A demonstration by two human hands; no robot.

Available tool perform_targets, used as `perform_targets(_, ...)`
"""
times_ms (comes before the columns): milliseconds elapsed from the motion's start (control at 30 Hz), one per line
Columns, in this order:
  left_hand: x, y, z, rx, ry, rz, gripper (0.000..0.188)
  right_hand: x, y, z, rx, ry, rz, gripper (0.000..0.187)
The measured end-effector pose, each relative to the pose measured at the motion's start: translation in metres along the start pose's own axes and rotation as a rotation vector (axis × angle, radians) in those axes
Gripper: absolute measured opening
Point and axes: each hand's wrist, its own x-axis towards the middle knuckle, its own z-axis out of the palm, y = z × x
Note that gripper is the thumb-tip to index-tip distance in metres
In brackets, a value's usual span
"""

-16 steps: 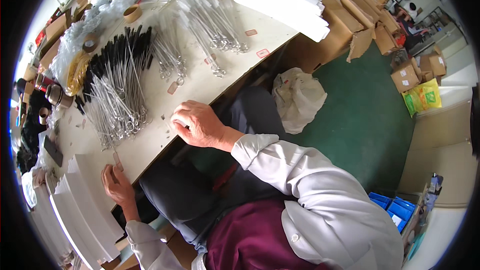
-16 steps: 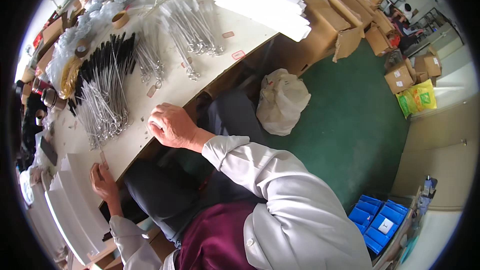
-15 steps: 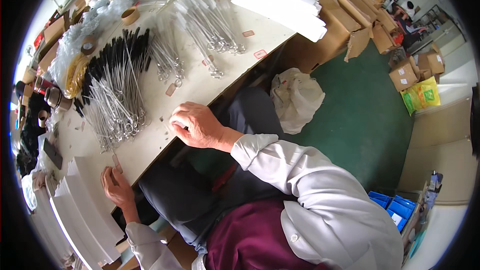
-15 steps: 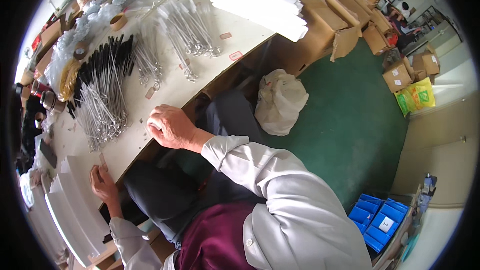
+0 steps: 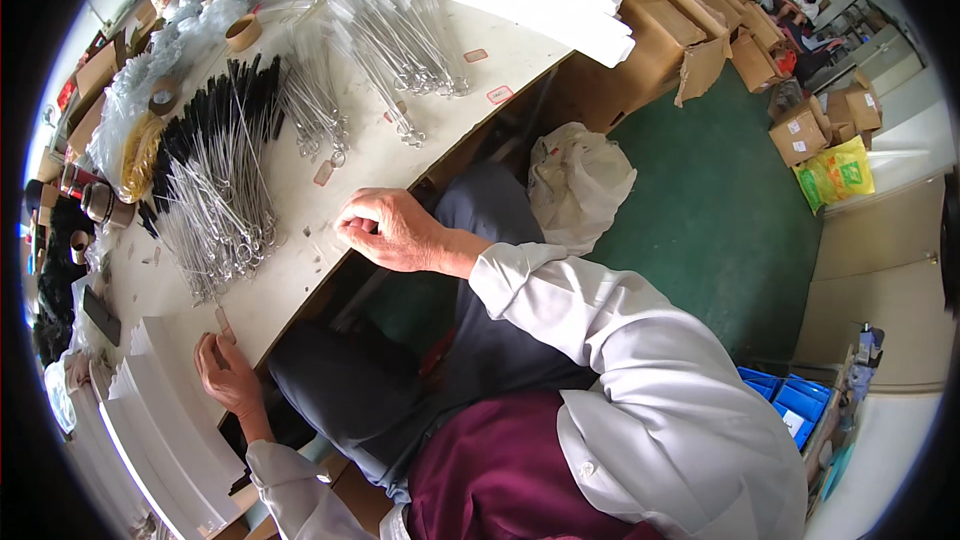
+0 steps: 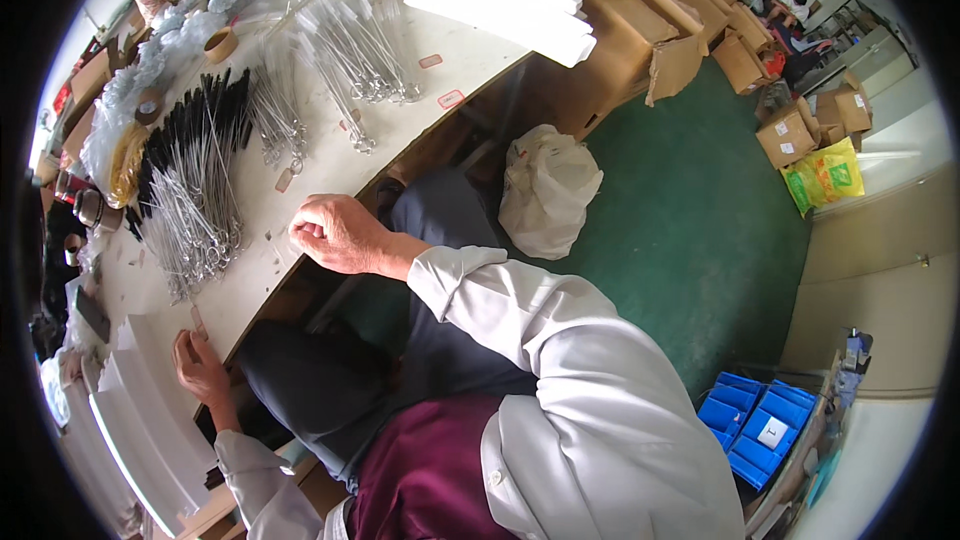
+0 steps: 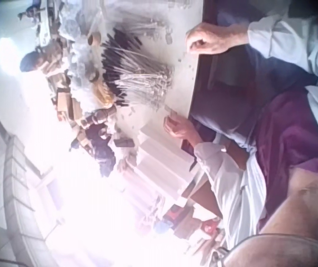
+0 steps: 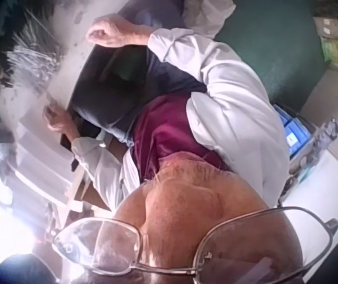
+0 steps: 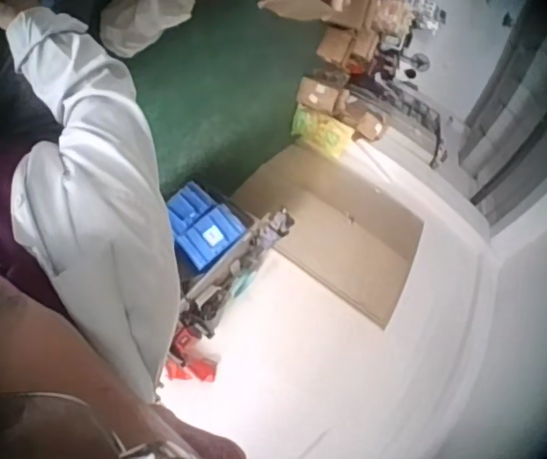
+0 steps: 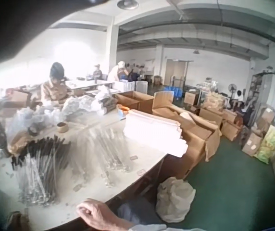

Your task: Gathering bundles of metal wires/hooks and inserting them into white cardboard boxes at a workbench.

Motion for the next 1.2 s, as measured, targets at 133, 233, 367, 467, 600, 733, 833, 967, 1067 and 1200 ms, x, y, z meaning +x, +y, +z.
perform_targets(133,-0.003,-0.008,0.002,0.031,0.005,0.043,0.022,0.002,-0.005,-0.016,0.119,0.015,0.093,0.013)
perform_targets(233,-0.003,-0.007,0.0,0.025,-0.011,0.014,0.022,0.01,-0.001,-0.055,-0.003,0.102,0.055,0.016)
perform_targets(367,-0.006,-0.011,0.001,0.011,-0.013,0.009,0.022,0.019,0.025,-0.14,-0.403,0.27,0.147,0.019)
perform_targets(467,-0.004,-0.01,0.002,0.003,-0.007,0.001,0.022,0.013,0.076,-0.214,-0.922,0.347,0.017,0.019)
perform_targets(600,-0.005,-0.011,-0.002,0.008,-0.045,-0.011,0.022,0.012,0.088,-0.287,-1.388,0.276,0.252,0.05)
perform_targets(733,-0.005,-0.017,0.0,0.045,-0.049,0.002,0.023,0.013,0.1,-0.324,-1.579,0.224,0.224,0.05)
perform_targets(833,-0.007,-0.02,0.002,0.051,-0.025,0.003,0.023,0.016,0.112,-0.334,-1.623,0.151,0.222,0.049)
perform_targets(967,-0.005,-0.018,0.001,0.062,-0.036,0.031,0.023,0.027,0.11,-0.334,-1.608,0.075,0.385,0.057)
perform_targets(1067,-0.006,-0.018,0.001,0.067,-0.028,0.031,0.023,0.029,0.11,-0.333,-1.601,0.077,0.37,0.055)
perform_targets(1200,-0.008,-0.02,0.002,0.059,-0.018,0.035,0.023,0.029,0.108,-0.332,-1.631,0.145,0.265,0.042)
